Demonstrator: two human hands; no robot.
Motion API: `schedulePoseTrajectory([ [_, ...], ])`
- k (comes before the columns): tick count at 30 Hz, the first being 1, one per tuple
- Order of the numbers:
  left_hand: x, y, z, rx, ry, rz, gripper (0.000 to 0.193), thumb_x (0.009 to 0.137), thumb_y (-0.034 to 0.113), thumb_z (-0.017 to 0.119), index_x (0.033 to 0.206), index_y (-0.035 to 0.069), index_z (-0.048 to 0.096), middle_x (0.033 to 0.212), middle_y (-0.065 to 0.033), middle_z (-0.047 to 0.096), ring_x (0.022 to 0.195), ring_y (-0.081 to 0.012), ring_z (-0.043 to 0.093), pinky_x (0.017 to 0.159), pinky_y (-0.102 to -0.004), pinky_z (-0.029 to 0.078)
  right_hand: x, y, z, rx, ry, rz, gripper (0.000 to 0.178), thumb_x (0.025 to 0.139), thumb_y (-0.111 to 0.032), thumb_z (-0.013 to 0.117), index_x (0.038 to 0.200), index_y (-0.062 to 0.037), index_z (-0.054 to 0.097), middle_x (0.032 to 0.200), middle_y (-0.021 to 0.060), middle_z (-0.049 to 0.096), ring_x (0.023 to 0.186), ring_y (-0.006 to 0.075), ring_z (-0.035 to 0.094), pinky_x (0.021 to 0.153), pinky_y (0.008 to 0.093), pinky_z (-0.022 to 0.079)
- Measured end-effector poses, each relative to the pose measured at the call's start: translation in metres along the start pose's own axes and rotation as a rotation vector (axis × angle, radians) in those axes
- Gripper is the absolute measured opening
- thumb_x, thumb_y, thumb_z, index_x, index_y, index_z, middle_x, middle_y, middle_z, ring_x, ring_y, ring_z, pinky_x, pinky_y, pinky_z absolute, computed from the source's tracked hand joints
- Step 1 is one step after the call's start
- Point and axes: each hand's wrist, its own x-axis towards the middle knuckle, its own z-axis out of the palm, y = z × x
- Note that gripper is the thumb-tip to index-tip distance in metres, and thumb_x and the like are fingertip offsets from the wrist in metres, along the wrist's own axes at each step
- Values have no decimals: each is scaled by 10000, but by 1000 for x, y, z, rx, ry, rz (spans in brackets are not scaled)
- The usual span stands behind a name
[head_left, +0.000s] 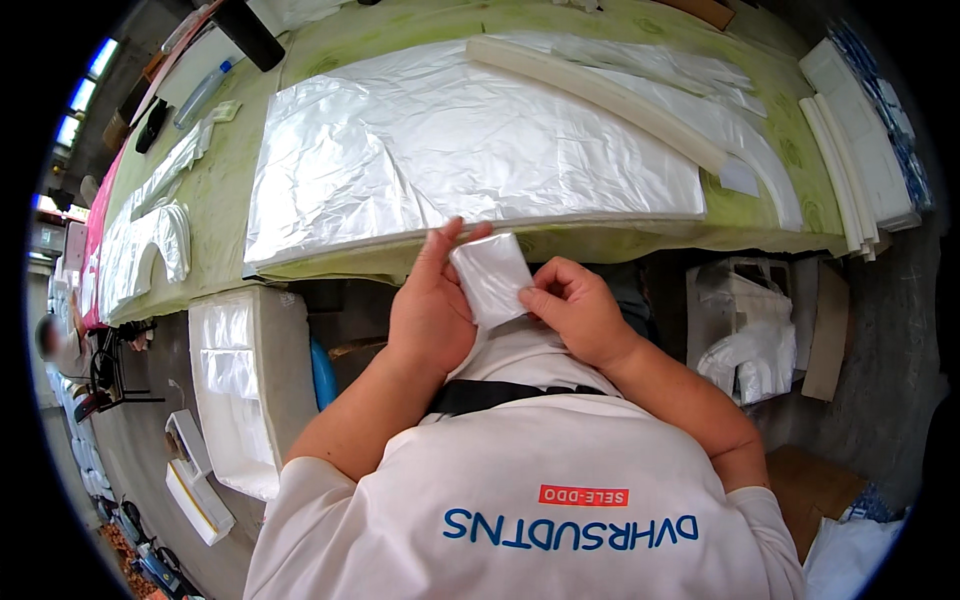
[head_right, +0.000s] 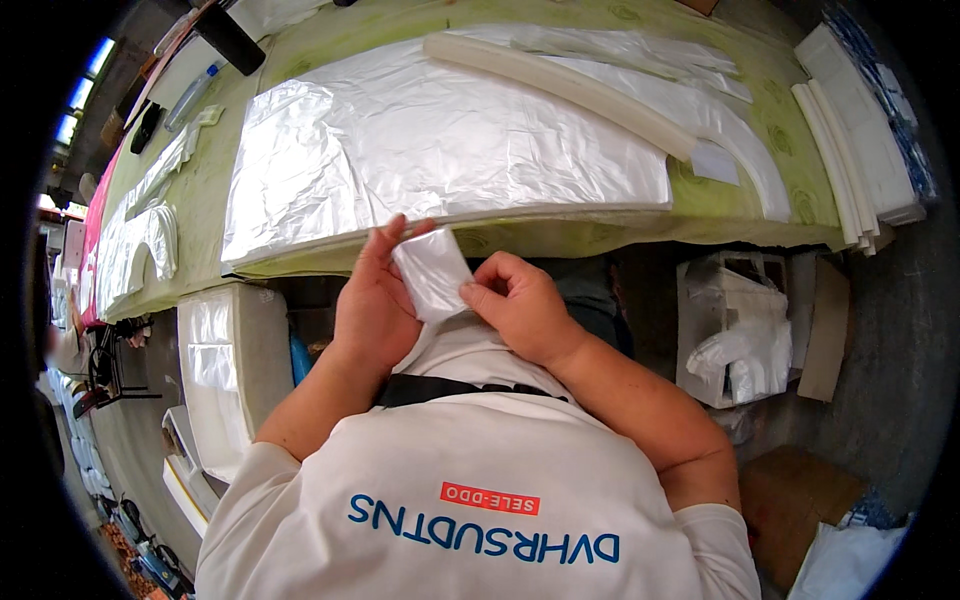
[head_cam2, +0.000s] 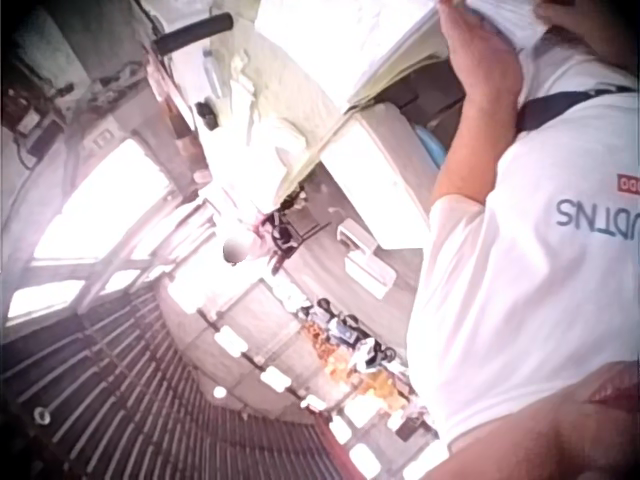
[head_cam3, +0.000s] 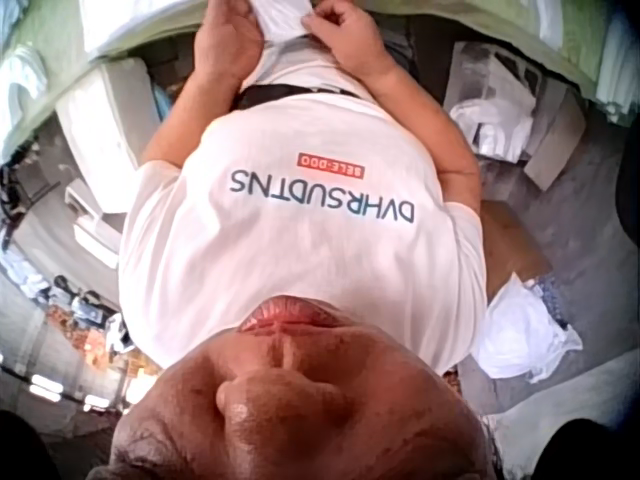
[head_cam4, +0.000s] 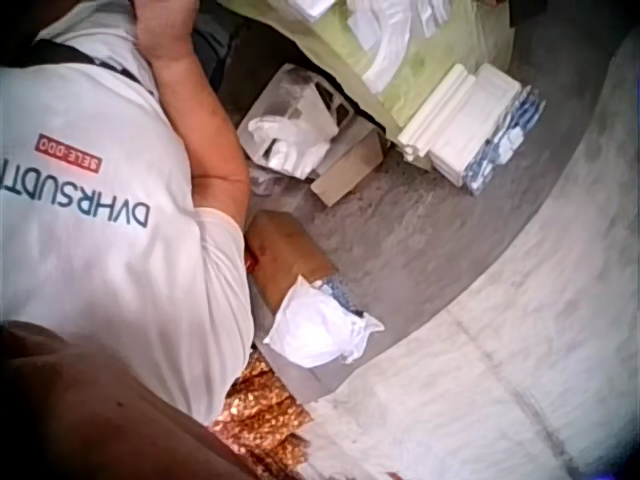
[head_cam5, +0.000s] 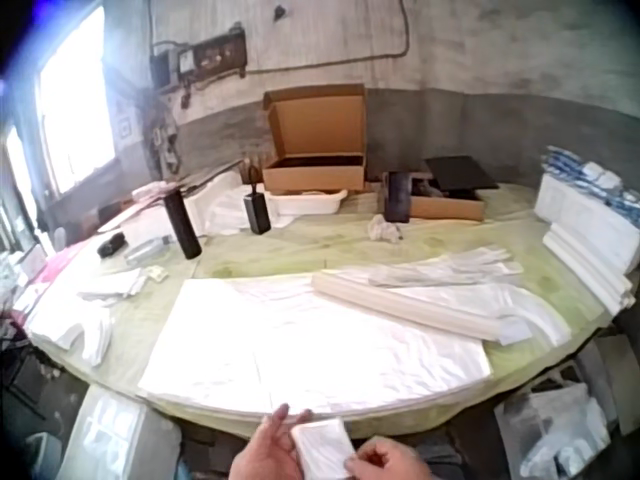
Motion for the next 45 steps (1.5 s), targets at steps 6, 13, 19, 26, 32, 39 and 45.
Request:
schedulePoseTrajectory([
  [6,-10,-11,-21,345,-101,185,422,997,67,618,1404,44,509,1305,-94,608,1198,-212,576,1024,-358,478,3,2,-1,214,105,5,128,967,-125,692,930,-37,608,811,1,628,739,71,561,681,230,477],
  [13,-4,-19,-27,433,-44,138,481,959,-13,620,1407,60,461,1229,-98,578,1090,-189,604,919,-343,559,2,4,1,211,159,-48,137,977,-135,684,927,-34,605,804,3,631,734,66,570,673,221,480],
  [19,-5,-18,-23,292,57,33,423,960,31,642,1327,106,444,1257,-97,543,1081,-215,611,918,-381,574,1,2,2,230,213,-59,154,983,-151,681,923,-37,597,807,7,632,724,70,587,664,223,494],
  [26,-1,-28,-27,525,-130,227,446,887,-39,731,1245,30,475,1180,-93,582,1034,-173,626,907,-342,583,3,3,2,275,206,-82,167,990,-173,681,930,-51,584,821,8,628,728,75,590,671,224,497],
  [32,6,-32,-31,509,-137,241,315,924,-4,708,1179,32,527,1084,-88,646,984,-159,654,854,-329,606,3,4,2,318,184,-103,141,1000,-159,666,960,-54,581,842,8,629,753,78,598,700,228,503],
  [39,3,-31,-24,477,-78,232,171,975,57,667,1120,31,579,1059,-85,665,954,-161,667,846,-337,612,2,2,3,338,146,-109,123,1002,-147,664,998,-53,585,874,10,635,783,83,601,722,232,511],
  [45,4,-29,-27,449,-90,183,146,1002,106,641,1120,42,585,1059,-82,667,967,-175,669,847,-360,609,0,-2,4,331,132,-117,120,1002,-140,663,995,-51,584,882,10,635,790,80,601,733,233,517],
])
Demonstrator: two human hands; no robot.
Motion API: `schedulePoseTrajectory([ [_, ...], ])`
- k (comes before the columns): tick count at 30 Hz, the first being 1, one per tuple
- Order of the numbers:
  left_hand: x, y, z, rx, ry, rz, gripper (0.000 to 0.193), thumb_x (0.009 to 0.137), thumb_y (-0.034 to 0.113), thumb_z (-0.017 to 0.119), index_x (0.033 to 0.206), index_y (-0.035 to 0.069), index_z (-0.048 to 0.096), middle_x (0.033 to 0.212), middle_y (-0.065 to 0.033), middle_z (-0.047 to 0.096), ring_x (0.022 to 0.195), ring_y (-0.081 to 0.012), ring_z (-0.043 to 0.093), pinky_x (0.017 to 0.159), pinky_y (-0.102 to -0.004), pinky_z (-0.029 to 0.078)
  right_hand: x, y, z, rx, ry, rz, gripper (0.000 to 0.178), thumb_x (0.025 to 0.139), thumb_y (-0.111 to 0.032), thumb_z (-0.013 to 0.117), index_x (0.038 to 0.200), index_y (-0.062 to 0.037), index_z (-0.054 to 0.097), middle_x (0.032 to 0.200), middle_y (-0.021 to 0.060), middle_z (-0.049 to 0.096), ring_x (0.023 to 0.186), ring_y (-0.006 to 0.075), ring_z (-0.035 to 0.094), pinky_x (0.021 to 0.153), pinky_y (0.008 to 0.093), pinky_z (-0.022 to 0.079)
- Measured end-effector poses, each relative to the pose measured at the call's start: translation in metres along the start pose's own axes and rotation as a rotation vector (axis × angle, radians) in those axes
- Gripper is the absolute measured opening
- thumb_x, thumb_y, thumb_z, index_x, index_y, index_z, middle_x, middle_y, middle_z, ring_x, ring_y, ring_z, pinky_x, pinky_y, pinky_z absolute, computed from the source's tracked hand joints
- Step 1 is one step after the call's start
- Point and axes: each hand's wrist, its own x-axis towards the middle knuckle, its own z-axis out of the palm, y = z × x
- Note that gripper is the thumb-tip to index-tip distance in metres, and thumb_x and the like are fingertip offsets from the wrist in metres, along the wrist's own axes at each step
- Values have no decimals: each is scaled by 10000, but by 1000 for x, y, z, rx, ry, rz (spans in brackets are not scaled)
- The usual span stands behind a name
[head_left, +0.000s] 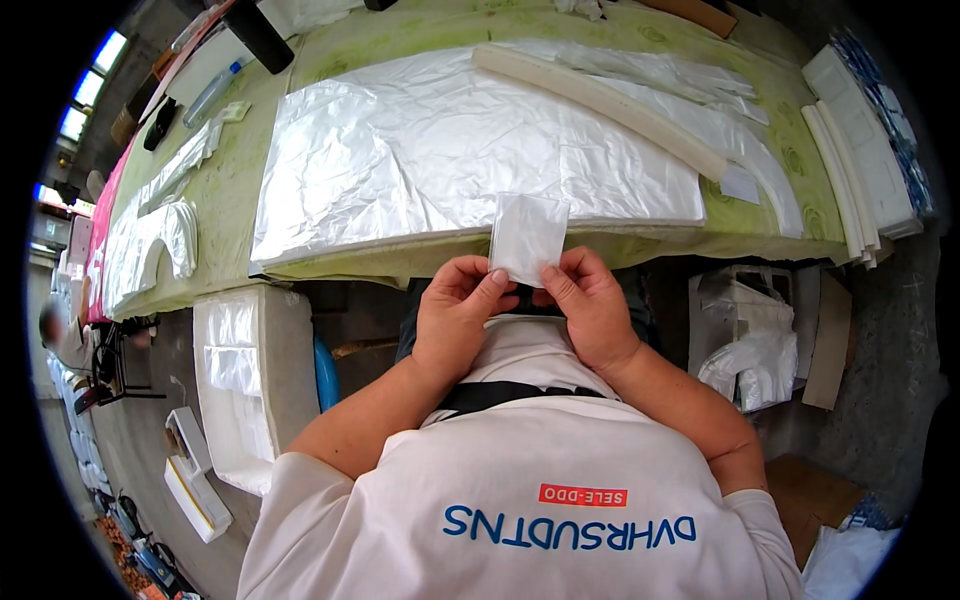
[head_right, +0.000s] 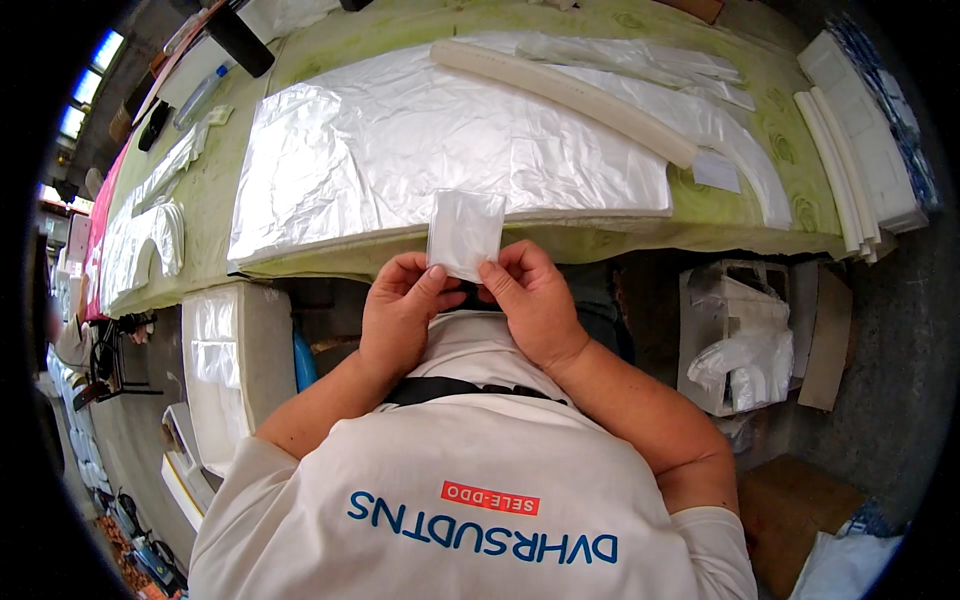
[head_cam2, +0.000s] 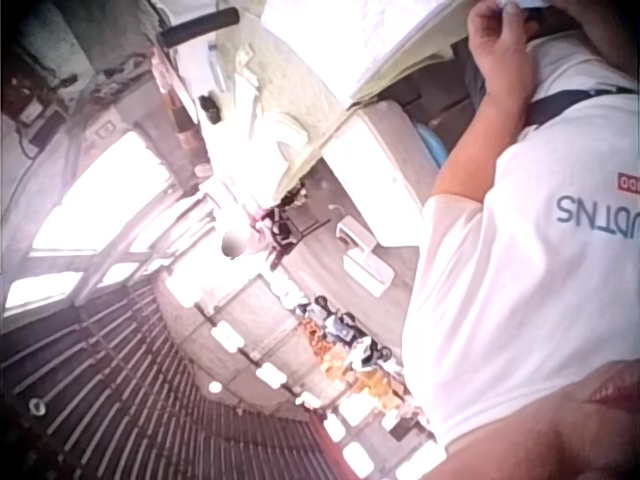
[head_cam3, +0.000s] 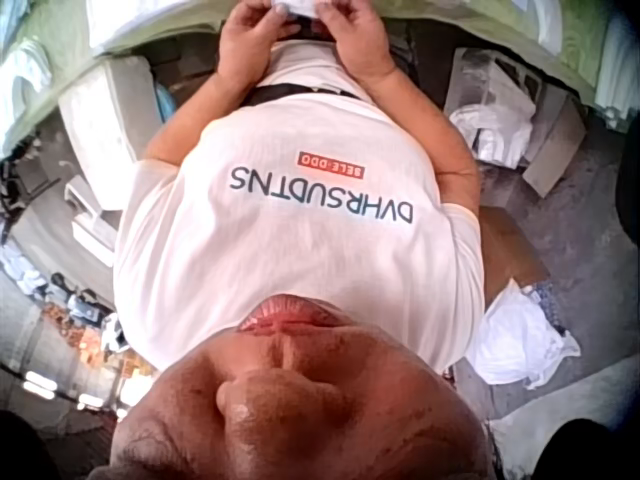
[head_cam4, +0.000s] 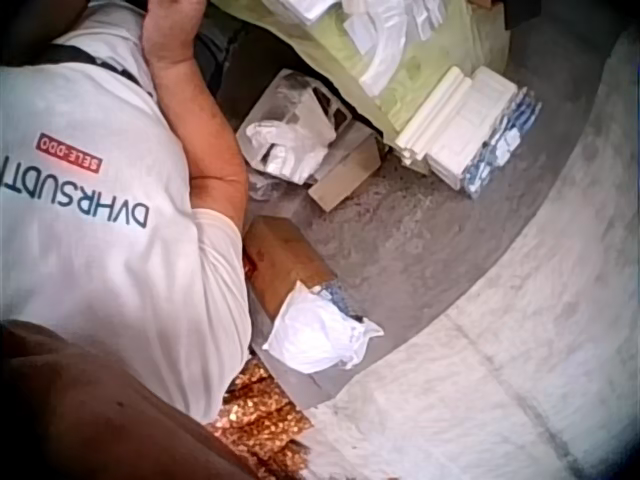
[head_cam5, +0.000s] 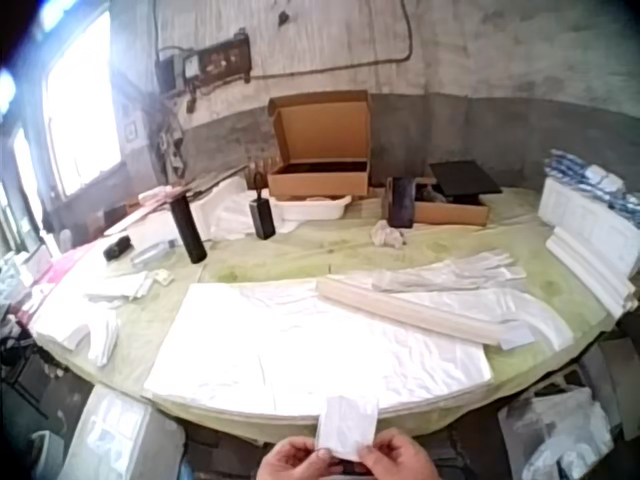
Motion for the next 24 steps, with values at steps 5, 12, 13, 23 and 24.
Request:
schedulePoseTrajectory([
  [5,-1,7,1,-143,35,-158,130,1022,156,614,1099,54,586,1064,-86,669,948,-194,679,850,-392,604,1,5,-3,-28,7,-10,124,1002,-137,661,976,-49,577,870,12,636,791,81,603,729,234,520],
  [12,1,4,-3,-149,99,-160,171,1015,131,610,1161,75,542,1077,-98,661,923,-201,682,845,-405,604,0,5,-2,-41,-5,29,127,1000,-131,663,962,-46,577,861,16,642,793,81,603,727,234,517],
  [13,1,4,-3,-155,101,-154,195,1012,120,609,1184,78,529,1083,-100,659,924,-202,681,842,-405,606,-1,4,-1,-37,-5,33,127,999,-131,663,961,-46,577,861,17,643,793,81,602,727,233,516],
  [23,1,15,7,-176,28,-174,446,976,51,640,1371,49,434,1107,-104,658,984,-194,669,831,-345,595,0,7,-6,-161,-47,10,128,985,-121,679,958,-48,577,862,14,645,806,78,592,730,233,501],
  [24,1,14,6,-148,9,-150,463,973,55,651,1378,36,428,1100,-102,659,984,-188,668,825,-338,591,0,7,-6,-185,-55,9,125,986,-121,674,960,-46,578,859,14,643,803,81,591,729,236,500],
])
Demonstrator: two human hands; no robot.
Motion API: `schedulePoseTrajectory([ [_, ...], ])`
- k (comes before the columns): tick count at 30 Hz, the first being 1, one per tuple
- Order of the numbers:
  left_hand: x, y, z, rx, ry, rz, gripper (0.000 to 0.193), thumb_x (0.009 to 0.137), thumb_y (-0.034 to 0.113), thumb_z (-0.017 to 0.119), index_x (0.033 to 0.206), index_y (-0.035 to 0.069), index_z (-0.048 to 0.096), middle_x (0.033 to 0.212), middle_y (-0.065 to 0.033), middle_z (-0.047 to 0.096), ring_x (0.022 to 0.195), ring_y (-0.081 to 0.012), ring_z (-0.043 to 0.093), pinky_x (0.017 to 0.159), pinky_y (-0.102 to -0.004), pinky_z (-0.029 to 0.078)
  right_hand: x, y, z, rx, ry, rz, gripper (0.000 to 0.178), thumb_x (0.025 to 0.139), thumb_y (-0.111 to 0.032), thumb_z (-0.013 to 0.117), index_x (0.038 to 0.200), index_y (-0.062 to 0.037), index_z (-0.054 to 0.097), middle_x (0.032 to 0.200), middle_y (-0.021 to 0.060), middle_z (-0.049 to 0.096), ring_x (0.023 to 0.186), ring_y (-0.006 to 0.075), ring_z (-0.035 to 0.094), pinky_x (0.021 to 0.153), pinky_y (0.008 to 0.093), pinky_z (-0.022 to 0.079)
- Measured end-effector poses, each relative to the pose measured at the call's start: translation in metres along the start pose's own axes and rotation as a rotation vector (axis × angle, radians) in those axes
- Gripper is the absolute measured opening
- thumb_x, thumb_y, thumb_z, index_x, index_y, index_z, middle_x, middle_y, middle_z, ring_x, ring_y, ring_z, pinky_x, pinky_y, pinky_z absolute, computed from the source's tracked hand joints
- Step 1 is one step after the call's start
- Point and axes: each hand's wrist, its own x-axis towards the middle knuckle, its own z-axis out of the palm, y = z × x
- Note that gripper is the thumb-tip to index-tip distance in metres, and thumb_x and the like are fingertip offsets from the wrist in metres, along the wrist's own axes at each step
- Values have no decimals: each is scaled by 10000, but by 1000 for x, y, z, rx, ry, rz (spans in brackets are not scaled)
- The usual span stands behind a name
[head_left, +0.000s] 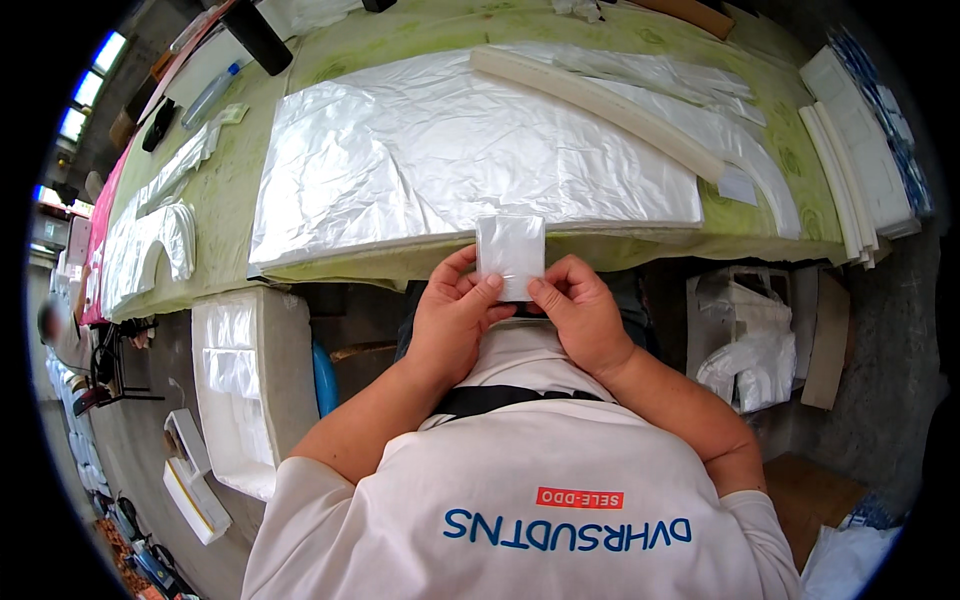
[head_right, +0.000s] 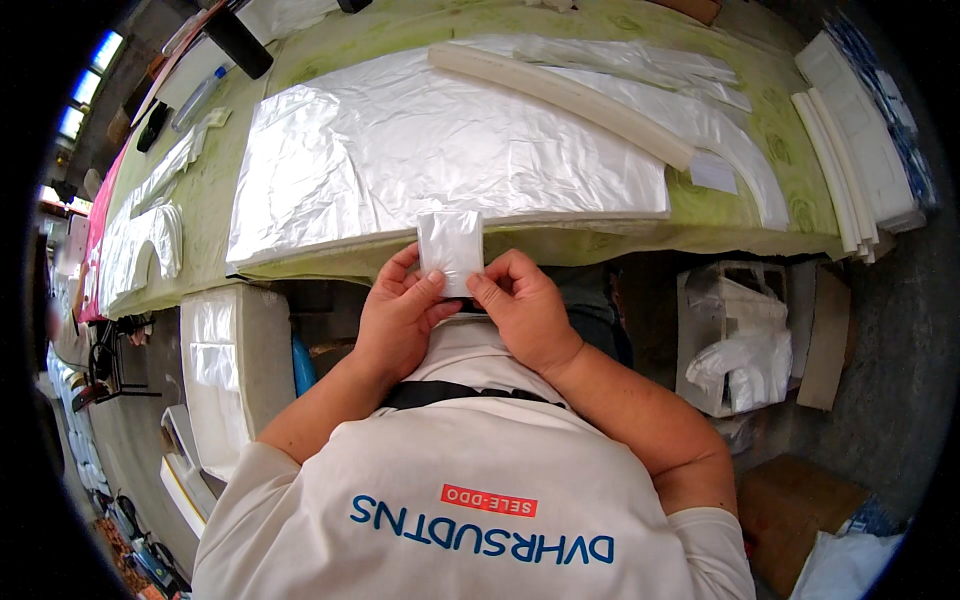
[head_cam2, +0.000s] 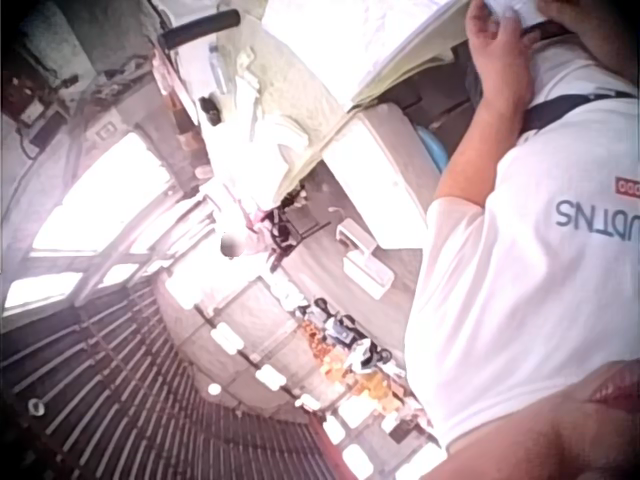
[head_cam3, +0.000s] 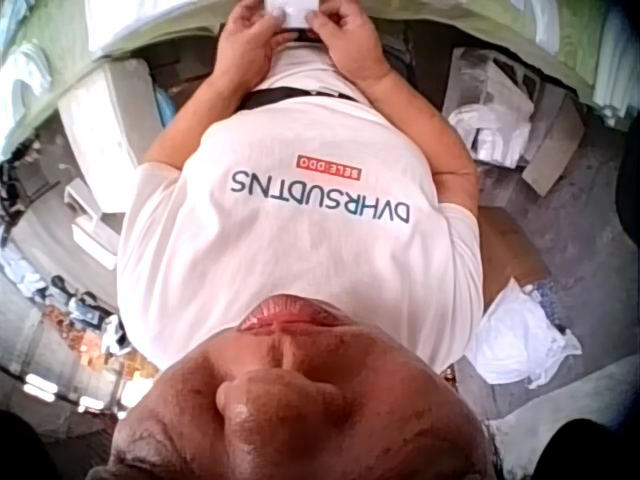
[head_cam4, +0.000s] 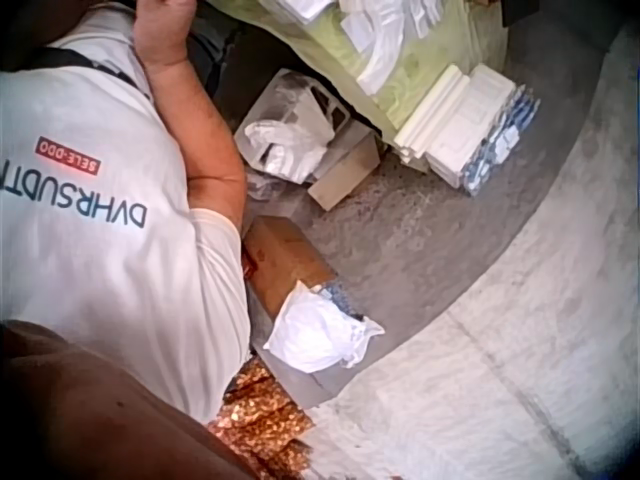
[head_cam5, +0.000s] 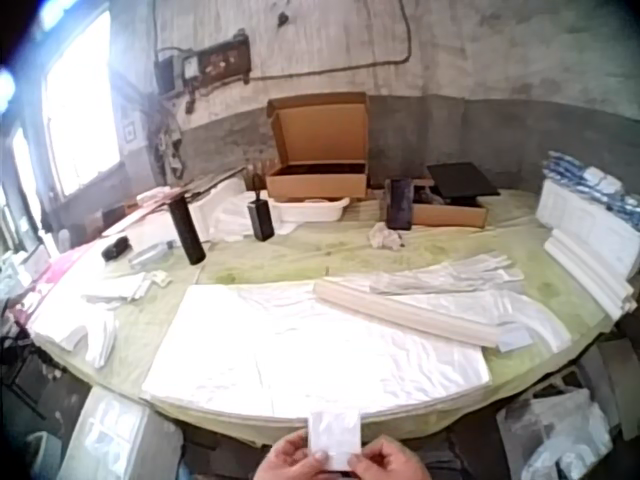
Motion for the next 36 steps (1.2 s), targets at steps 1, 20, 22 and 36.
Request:
schedulePoseTrajectory([
  [1,0,0,-1,17,14,12,466,970,51,654,1377,34,429,1089,-102,664,980,-183,669,821,-334,591,1,0,0,-24,-9,-2,121,987,-120,670,961,-44,580,856,15,640,799,83,590,728,239,499],
  [20,-39,18,-50,621,-131,376,257,943,-3,674,1188,60,629,944,5,614,826,-60,541,756,-232,482,13,-3,-2,200,144,-2,187,996,-49,597,1176,-60,552,937,36,605,818,125,579,754,276,510],
  [22,-48,32,-88,590,21,349,183,959,-1,658,1131,55,686,1003,5,674,926,-67,614,831,-239,517,16,-2,-3,190,145,38,149,1011,-65,568,1160,-67,558,940,47,610,802,149,587,751,296,527],
  [36,-180,139,-410,934,1048,514,177,891,58,572,993,67,716,826,20,650,715,-70,561,666,-228,448,24,9,4,191,19,156,146,1007,-66,553,1151,-78,571,941,52,623,792,152,596,737,311,529],
])
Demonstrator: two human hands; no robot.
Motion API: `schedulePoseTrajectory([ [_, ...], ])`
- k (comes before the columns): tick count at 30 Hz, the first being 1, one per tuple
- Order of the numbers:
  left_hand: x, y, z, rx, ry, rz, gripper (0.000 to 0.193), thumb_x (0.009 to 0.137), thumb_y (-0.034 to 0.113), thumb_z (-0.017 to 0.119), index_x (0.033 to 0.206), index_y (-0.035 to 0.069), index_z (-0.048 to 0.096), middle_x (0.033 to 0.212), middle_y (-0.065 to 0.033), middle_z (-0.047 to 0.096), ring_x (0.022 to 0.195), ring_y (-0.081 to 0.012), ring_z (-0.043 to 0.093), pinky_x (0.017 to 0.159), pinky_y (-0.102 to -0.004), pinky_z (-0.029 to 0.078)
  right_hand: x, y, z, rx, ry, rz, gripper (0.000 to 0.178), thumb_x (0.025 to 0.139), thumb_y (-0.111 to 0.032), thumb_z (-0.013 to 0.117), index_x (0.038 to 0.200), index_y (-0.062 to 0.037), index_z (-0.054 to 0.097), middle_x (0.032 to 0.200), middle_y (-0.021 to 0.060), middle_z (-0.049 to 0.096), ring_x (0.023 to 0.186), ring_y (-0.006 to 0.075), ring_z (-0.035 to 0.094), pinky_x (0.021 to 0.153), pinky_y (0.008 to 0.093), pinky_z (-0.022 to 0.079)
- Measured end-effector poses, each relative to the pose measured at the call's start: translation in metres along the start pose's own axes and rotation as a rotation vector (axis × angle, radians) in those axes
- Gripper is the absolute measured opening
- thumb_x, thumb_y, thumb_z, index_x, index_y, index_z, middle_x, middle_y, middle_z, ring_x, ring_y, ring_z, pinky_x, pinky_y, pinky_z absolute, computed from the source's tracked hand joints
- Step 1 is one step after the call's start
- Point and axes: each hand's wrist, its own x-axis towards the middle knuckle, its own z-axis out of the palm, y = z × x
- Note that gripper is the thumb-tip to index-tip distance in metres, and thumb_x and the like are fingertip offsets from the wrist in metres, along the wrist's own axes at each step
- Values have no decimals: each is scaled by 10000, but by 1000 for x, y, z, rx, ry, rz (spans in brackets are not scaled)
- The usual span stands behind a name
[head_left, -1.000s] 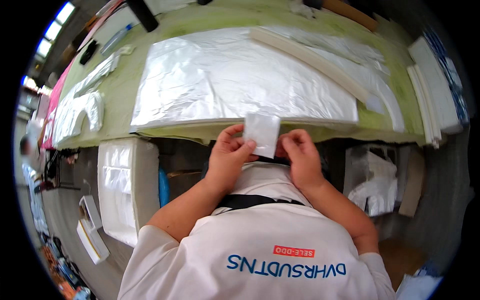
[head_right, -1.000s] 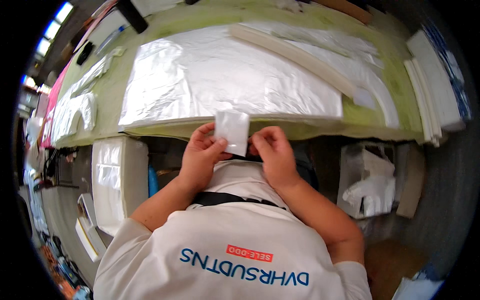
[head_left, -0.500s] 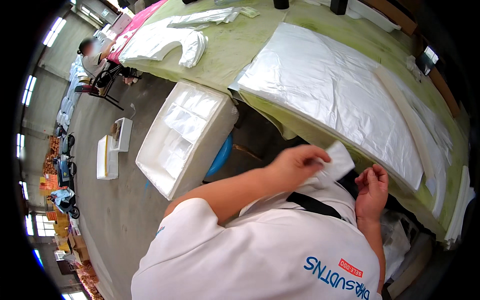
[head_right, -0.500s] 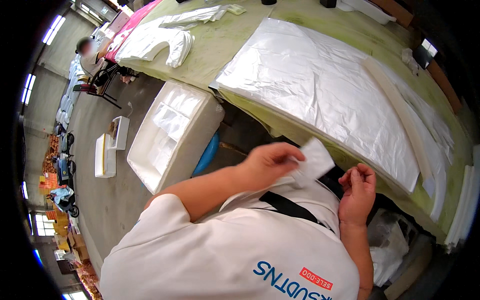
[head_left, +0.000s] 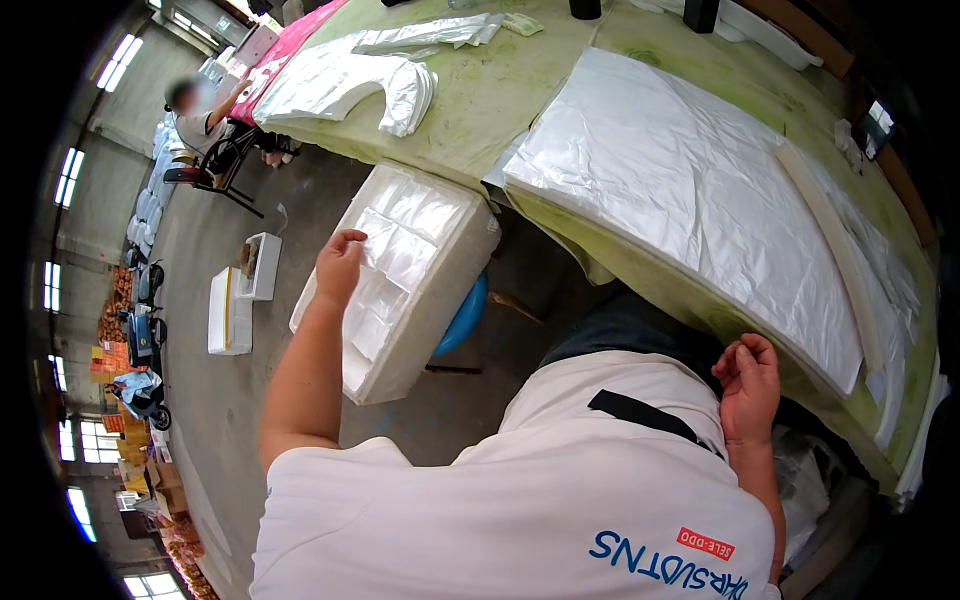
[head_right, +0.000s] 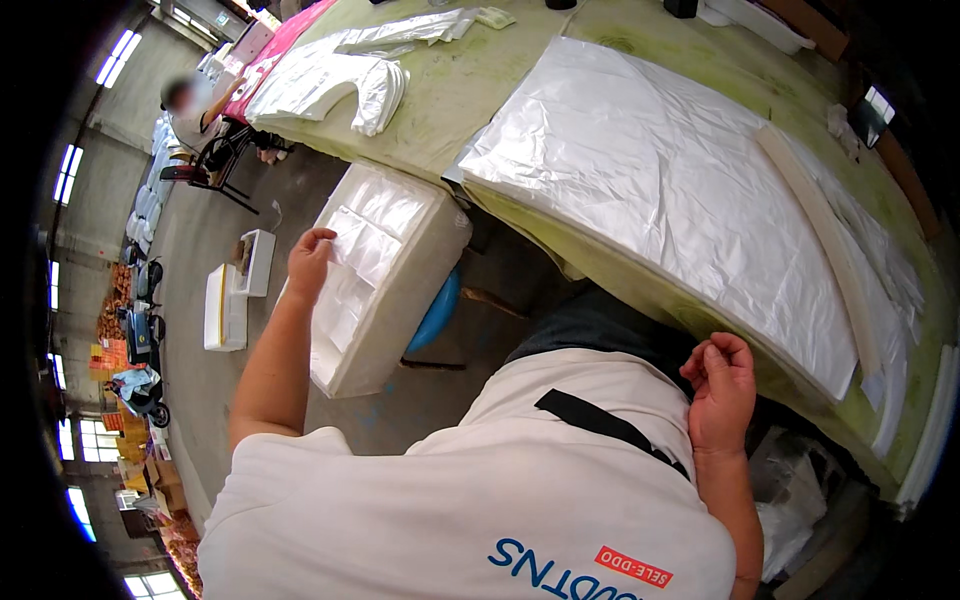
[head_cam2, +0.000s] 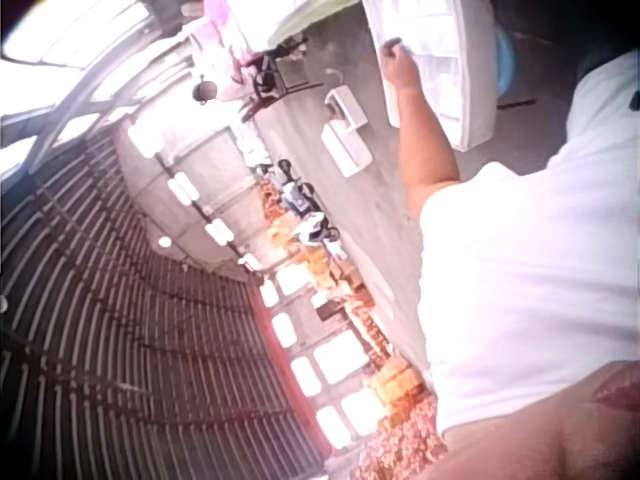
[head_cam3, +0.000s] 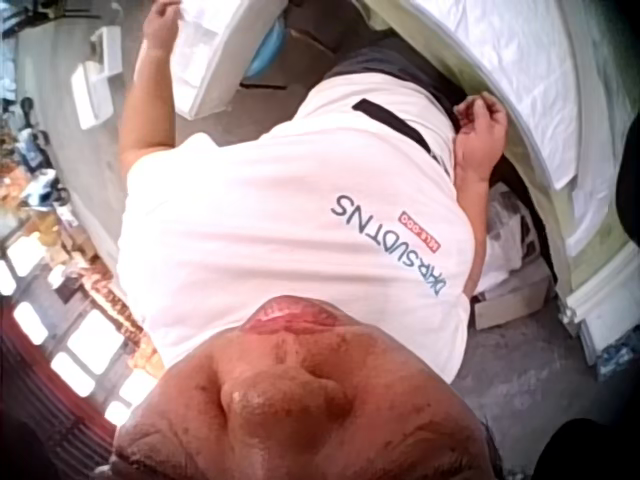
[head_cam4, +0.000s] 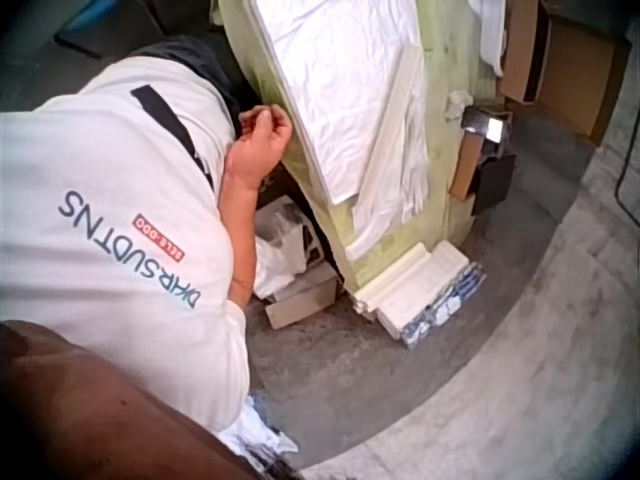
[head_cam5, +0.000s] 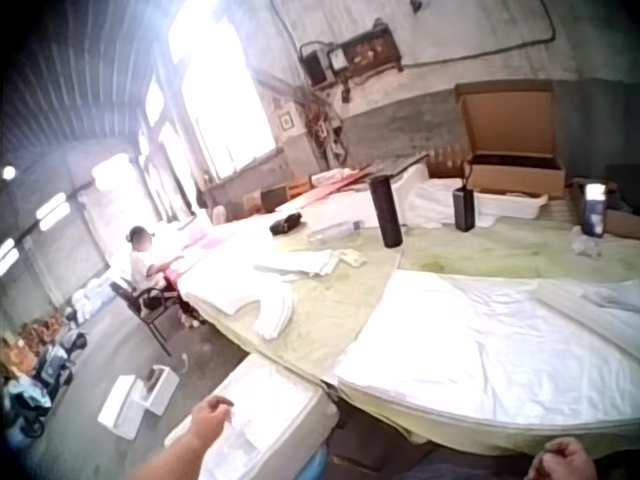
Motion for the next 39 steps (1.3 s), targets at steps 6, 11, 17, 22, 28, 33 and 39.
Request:
schedulePoseTrajectory([
  [6,-10,-15,22,336,-27,6,165,874,176,643,977,165,771,923,-26,675,876,-185,616,833,-334,483,-2,-3,5,-18,19,14,150,1003,-54,543,1149,-68,569,948,58,619,788,151,586,742,311,521],
  [11,-30,13,33,670,53,259,146,856,187,710,955,256,792,1291,13,605,1140,-255,554,1047,-410,402,-3,-2,2,-5,28,18,152,1000,-55,546,1151,-64,567,953,60,618,788,151,586,739,311,521],
  [17,-29,6,37,711,68,301,223,859,175,727,1063,255,767,1322,-12,596,1177,-254,556,1056,-417,394,-1,2,1,-10,25,34,142,1010,-77,555,1150,-89,577,930,50,634,776,161,609,717,316,533],
  [22,-13,-10,42,716,97,232,460,939,329,629,1378,198,595,1537,-70,441,1411,-340,376,1145,-562,286,-2,1,1,10,65,17,140,1000,-59,555,1134,-87,584,918,56,637,765,163,609,697,310,532],
  [28,-16,13,48,1005,-180,-87,728,997,545,447,1601,167,294,1694,-92,162,1558,-383,61,1189,-679,70,-2,0,7,6,61,31,132,984,-35,559,1102,-84,592,897,57,644,750,155,604,691,298,535],
  [33,-10,24,47,897,49,-18,754,1002,505,481,1622,169,217,1702,-89,126,1562,-379,31,1195,-666,30,-11,-10,7,30,74,-34,112,981,-27,579,1087,-59,598,923,47,649,761,138,598,718,277,514],
  [39,-29,74,71,510,74,358,700,1038,429,455,1610,99,224,1680,-122,195,1551,-407,78,1208,-607,71,-17,-56,-39,-386,291,-643,173,976,19,552,1137,-35,585,1087,71,630,1006,174,589,944,321,472],
])
